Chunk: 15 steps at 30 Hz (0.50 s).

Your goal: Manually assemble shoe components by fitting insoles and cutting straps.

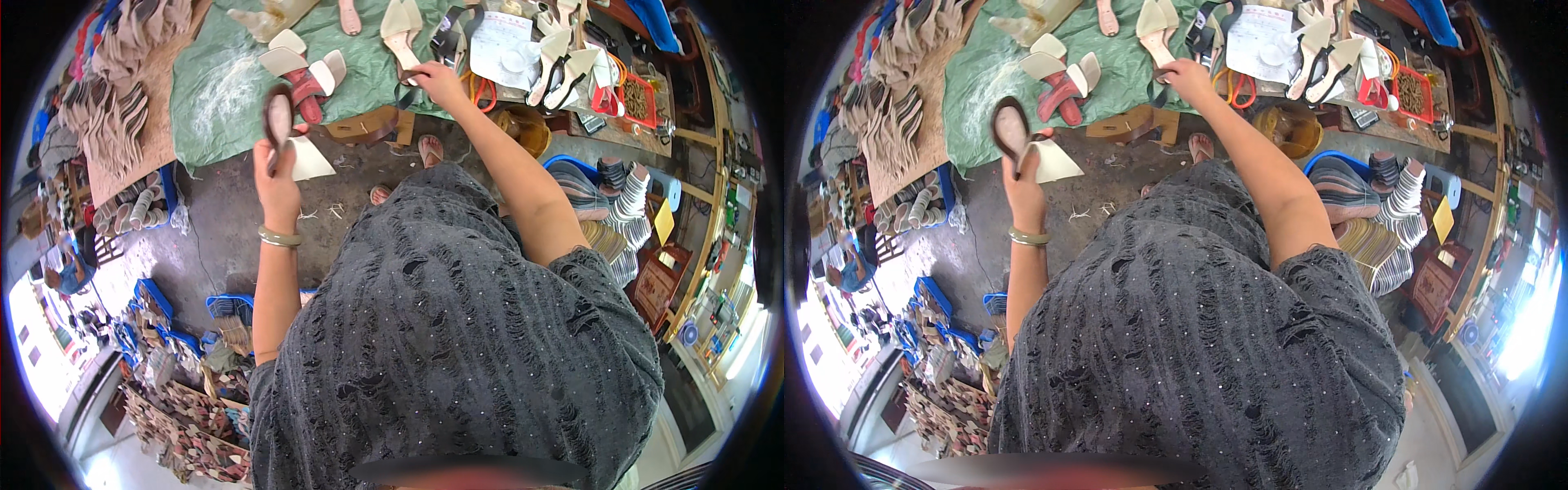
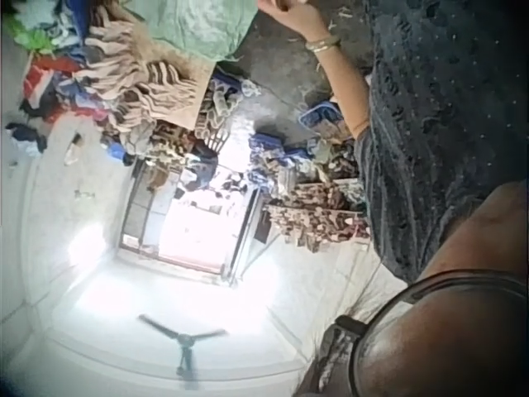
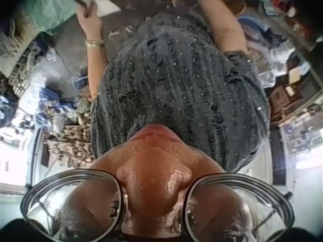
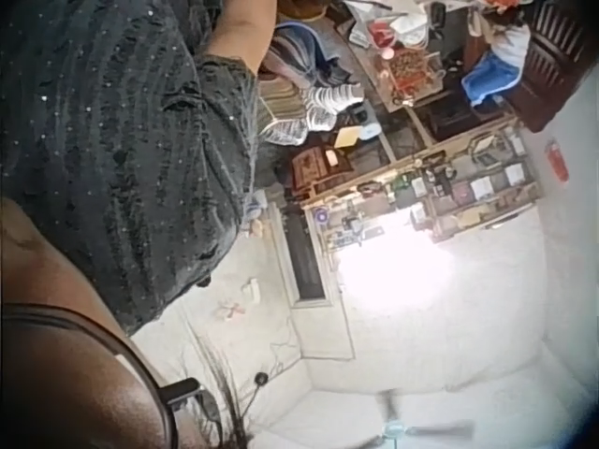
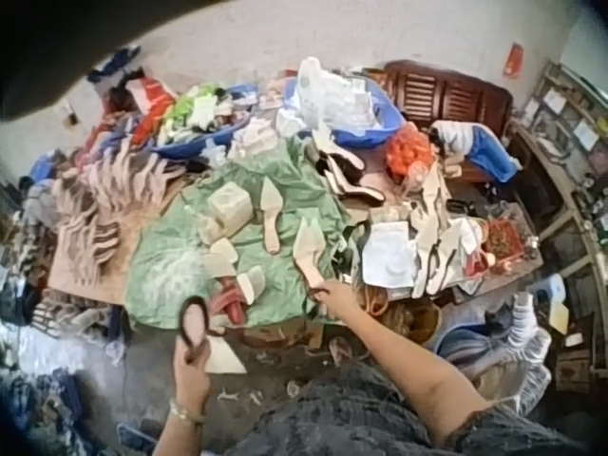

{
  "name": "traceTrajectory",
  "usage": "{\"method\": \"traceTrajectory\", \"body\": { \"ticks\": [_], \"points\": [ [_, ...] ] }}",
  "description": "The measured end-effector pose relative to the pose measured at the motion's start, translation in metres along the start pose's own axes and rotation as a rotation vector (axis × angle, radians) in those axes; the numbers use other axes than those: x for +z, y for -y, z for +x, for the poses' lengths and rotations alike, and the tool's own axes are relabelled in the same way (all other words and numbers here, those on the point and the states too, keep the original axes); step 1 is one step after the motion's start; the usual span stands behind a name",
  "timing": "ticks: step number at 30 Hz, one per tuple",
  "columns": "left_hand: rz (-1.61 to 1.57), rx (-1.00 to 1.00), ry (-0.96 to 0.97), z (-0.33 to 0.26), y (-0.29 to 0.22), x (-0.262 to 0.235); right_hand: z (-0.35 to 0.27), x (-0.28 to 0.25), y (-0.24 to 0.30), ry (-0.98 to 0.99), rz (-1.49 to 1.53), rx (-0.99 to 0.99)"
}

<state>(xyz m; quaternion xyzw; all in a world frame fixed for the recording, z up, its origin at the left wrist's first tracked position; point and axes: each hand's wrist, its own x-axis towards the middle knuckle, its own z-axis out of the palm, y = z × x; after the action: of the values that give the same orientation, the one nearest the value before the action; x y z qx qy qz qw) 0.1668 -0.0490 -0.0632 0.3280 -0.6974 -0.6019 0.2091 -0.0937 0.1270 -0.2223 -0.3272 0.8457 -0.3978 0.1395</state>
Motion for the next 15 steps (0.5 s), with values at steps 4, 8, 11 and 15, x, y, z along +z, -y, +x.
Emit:
{"method": "traceTrajectory", "body": {
  "ticks": [4, 8, 11, 15],
  "points": [
    [-0.117, 0.165, 0.018, 0.022, -0.056, 0.017, 0.046, 0.012, 0.035, -0.06, 0.329, -0.049],
    [-0.188, 0.236, 0.036, 0.034, -0.086, 0.026, 0.119, 0.006, 0.072, -0.02, 0.691, 0.006],
    [-0.092, 0.205, 0.031, 0.031, -0.07, 0.039, 0.151, -0.006, 0.078, 0.299, 0.883, 0.226],
    [0.123, 0.236, -0.026, 0.027, -0.022, 0.055, 0.157, 0.018, 0.034, 0.338, -0.556, -0.304]
  ]
}}
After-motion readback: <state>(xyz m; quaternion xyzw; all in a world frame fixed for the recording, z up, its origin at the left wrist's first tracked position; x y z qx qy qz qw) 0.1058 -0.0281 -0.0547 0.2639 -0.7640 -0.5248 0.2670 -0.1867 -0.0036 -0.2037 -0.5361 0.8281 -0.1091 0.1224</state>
